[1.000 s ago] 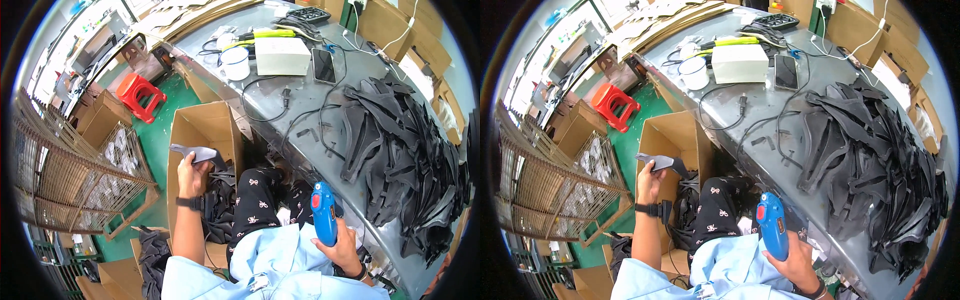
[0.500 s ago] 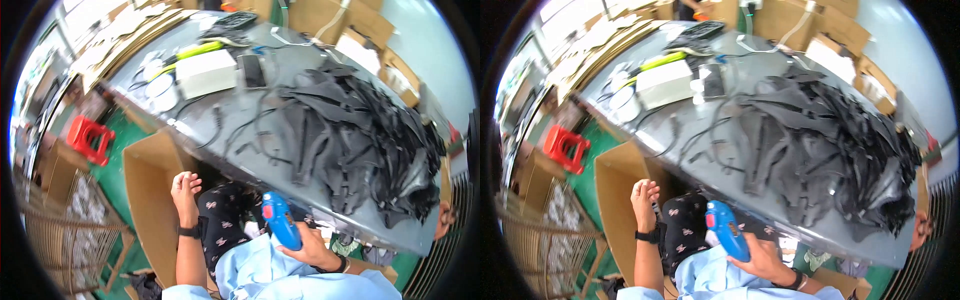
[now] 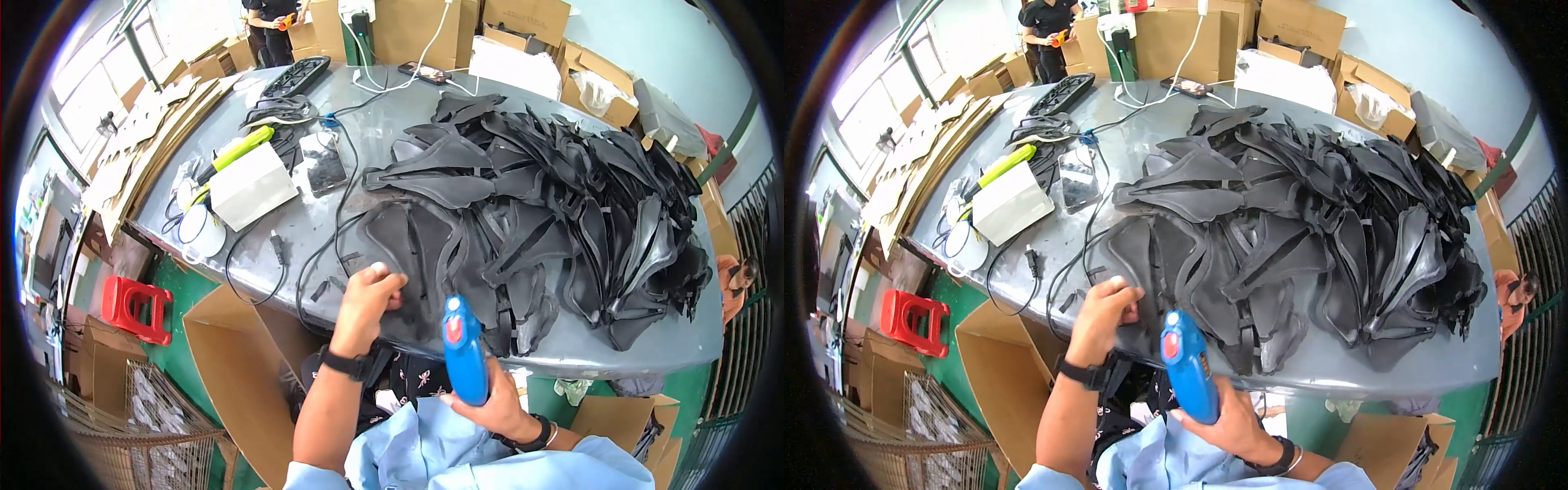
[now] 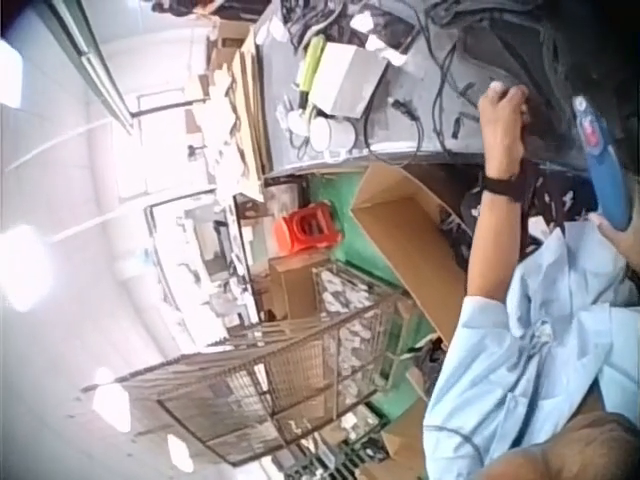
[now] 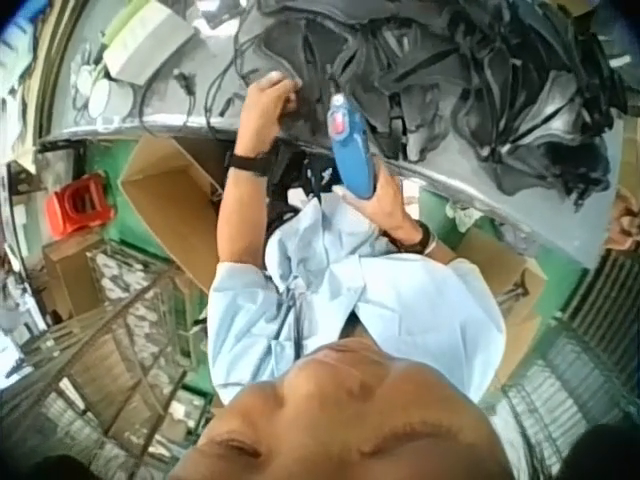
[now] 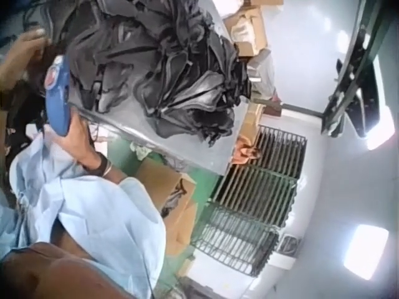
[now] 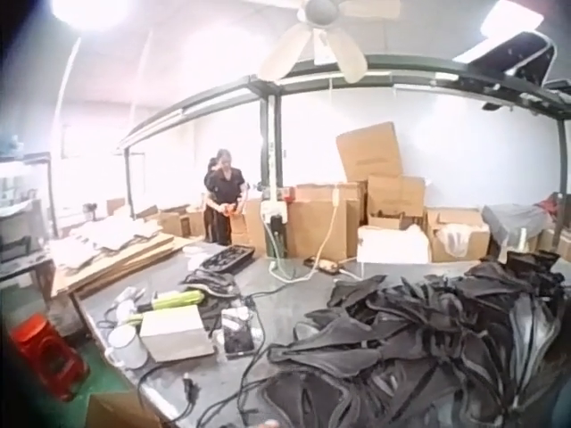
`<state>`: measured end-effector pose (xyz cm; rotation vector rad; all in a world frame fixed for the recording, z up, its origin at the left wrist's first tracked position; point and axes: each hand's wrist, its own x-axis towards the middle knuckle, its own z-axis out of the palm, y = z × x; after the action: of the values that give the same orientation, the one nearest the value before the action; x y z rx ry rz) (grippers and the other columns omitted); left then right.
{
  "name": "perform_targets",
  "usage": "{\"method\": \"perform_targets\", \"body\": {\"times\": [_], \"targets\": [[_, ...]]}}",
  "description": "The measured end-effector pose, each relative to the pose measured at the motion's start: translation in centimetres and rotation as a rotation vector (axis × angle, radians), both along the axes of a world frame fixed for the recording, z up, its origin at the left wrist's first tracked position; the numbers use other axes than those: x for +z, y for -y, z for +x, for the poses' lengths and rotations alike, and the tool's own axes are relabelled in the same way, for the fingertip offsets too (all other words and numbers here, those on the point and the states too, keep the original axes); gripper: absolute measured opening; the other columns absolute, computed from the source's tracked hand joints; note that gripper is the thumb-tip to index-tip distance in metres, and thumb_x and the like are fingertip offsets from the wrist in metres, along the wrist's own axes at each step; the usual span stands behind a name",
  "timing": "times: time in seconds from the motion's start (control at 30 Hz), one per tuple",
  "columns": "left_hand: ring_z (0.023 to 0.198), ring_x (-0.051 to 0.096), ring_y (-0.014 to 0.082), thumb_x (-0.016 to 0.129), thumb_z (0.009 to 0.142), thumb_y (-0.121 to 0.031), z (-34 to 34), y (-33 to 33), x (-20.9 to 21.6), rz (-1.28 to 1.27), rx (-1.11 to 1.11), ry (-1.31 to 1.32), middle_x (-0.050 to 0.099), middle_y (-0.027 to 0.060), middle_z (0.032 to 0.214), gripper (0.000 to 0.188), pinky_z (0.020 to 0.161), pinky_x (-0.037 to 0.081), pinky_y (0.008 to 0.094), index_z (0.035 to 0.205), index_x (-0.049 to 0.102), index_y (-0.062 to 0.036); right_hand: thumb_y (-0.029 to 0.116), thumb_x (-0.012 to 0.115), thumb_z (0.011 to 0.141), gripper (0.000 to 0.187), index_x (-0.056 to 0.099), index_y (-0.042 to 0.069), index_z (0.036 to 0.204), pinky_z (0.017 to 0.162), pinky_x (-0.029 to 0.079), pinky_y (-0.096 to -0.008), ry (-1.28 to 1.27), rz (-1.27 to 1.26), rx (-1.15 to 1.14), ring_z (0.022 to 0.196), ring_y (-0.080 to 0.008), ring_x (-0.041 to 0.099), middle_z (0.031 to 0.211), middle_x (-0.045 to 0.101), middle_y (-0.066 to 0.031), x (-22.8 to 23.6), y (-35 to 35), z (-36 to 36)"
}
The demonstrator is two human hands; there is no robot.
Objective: The person picks up black foam pieces one at a time from a pile and trims the edges using blue electric shears. After rotating each piece to trim all sides, they place the finished item into a cardboard box.
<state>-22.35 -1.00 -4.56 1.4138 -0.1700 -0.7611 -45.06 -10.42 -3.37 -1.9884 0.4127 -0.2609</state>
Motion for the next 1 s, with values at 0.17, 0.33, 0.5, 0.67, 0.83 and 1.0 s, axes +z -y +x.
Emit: {"method": "perform_targets", "body": {"times": [0.17,0.33,0.5,0.67,0.83,1.0], "targets": [[0.083,0.061,0.0157,0.054,0.085,-0.009,-5.1,-5.8,2.3,-0.108,0.021,-0.13,0.062,0.0051,0.1,0.019,0.073,0.05,0.0303,0.102,0.058,-0.0022,0.012,0.076,0.073,0.047,0.042,-0.003,0.102,0.075,0.052,-0.0311,0.083,0.279,-0.121,0.081,-0.0178,0.065,0.087,0.065,-0.0124,0.7,1.7,1.7],[0.092,0.062,0.0187,0.054,0.083,0.001,-10.7,-10.1,1.1,-0.144,-0.093,-0.175,0.064,0.0095,0.1,0.024,0.082,0.049,0.0305,0.106,0.058,0.0022,0.027,0.078,0.072,0.06,0.044,-0.001,0.111,0.076,0.048,-0.0304,0.116,0.276,-0.145,0.084,-0.016,0.061,0.097,0.061,-0.0112,1.1,2.5,4.2],[0.102,0.058,0.0195,0.056,0.085,-0.004,-12.9,-12.2,0.4,-0.125,-0.258,-0.156,0.06,0.0125,0.11,0.032,0.092,0.044,0.0336,0.117,0.053,0.0015,0.028,0.078,0.07,0.06,0.045,0.0,0.111,0.073,0.047,-0.033,0.058,0.086,-0.074,0.08,-0.0196,0.06,0.09,0.06,-0.012,2.2,1.4,5.0],[0.095,0.06,0.0253,0.047,0.09,-0.05,-12.1,-12.1,1.9,-0.481,0.191,-0.371,0.057,0.0176,0.113,0.063,0.088,0.046,0.0393,0.124,0.045,0.003,0.031,0.082,0.064,0.059,0.047,0.002,0.101,0.066,0.046,-0.034,0.085,-0.07,-0.022,0.071,-0.0197,0.06,0.079,0.059,-0.0122,3.0,-0.9,4.0],[0.099,0.057,0.0224,0.035,0.079,-0.074,-13.4,-10.9,1.9,-0.49,0.509,0.068,0.054,0.0128,0.117,0.091,0.092,0.042,0.0353,0.125,0.044,0.0033,0.044,0.078,0.068,0.074,0.043,-0.005,0.111,0.061,0.052,-0.039,-0.005,-0.187,0.306,0.066,-0.0334,0.066,0.074,0.063,-0.0181,3.1,-2.8,1.3],[0.114,0.045,0.0173,0.029,0.062,-0.089,-15.2,-10.4,-1.8,-0.405,0.603,0.021,0.049,0.0052,0.124,0.111,0.101,0.032,0.0319,0.133,0.037,-0.0037,0.047,0.077,0.068,0.075,0.045,-0.009,0.108,0.062,0.053,-0.0361,-0.022,-0.19,0.541,0.065,-0.0296,0.066,0.076,0.063,-0.0175,3.6,-5.7,0.5]]}}
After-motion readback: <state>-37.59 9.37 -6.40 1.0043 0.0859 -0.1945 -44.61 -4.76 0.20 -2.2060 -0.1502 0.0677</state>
